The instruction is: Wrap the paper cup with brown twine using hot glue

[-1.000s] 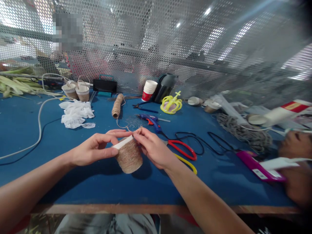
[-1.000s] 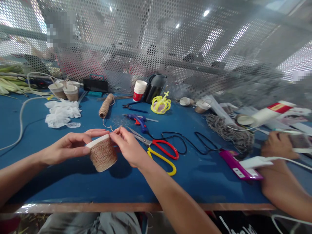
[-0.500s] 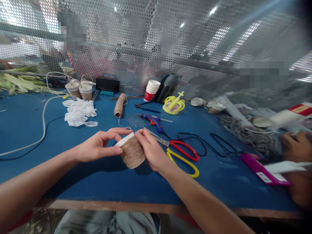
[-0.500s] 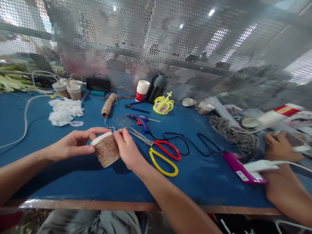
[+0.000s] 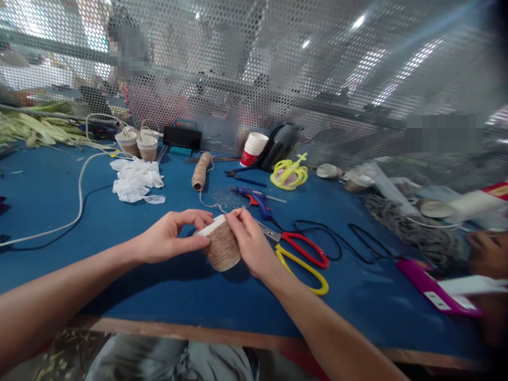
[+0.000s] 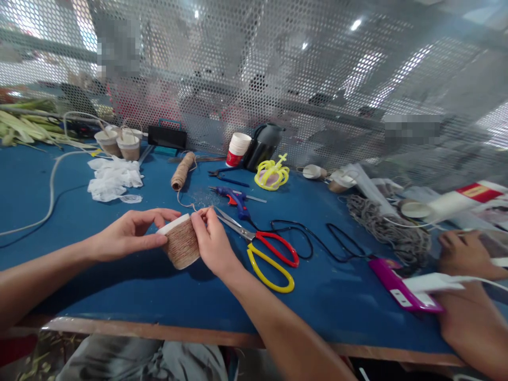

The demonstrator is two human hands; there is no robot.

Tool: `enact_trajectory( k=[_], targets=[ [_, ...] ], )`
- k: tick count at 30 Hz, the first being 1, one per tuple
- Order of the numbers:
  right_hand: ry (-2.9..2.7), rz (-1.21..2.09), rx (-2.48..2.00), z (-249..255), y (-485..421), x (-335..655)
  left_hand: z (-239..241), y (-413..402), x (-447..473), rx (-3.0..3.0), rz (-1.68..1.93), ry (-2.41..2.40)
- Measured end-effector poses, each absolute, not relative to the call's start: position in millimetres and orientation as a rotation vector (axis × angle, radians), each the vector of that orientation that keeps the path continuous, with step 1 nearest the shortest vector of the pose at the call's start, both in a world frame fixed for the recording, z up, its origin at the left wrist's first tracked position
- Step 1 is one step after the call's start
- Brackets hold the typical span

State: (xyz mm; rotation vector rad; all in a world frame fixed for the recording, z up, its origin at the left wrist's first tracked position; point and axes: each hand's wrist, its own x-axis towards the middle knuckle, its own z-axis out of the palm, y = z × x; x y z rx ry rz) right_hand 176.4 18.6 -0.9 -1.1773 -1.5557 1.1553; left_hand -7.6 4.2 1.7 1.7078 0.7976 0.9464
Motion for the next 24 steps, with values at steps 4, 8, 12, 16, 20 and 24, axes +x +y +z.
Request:
enact_trajectory(
  k=[4, 8, 12, 16, 20, 24],
  targets=[
    [-1.645, 1.101, -1.186, 1.7, 17.4, 177.7, 4.3, 4.2, -8.8, 1.758, 0.919, 0.807],
    [-1.741, 0.951, -1.199, 3.3, 17.1, 179.9, 6.1, 4.9, -10.2, 1.827, 0.880, 0.824],
    [-1.853, 0.754, -1.160, 0.3, 15.6, 179.4, 9.9, 0.5, -4.5, 1.869, 0.821, 0.941],
    [-1.999, 0.480, -1.107, -4.2, 11.4, 174.4, 12.8, -6.0, 6.3, 1.754, 0.753, 1.065],
    [-2.089, 0.299, -1.086, -5.2, 7.6, 169.4, 9.6, -7.5, 11.6, 1.659, 0.787, 1.096],
    [-2.124, 0.305, -1.066, -1.9, 8.1, 170.1, 5.8, -5.4, 10.4, 1.700, 0.812, 1.137]
  ],
)
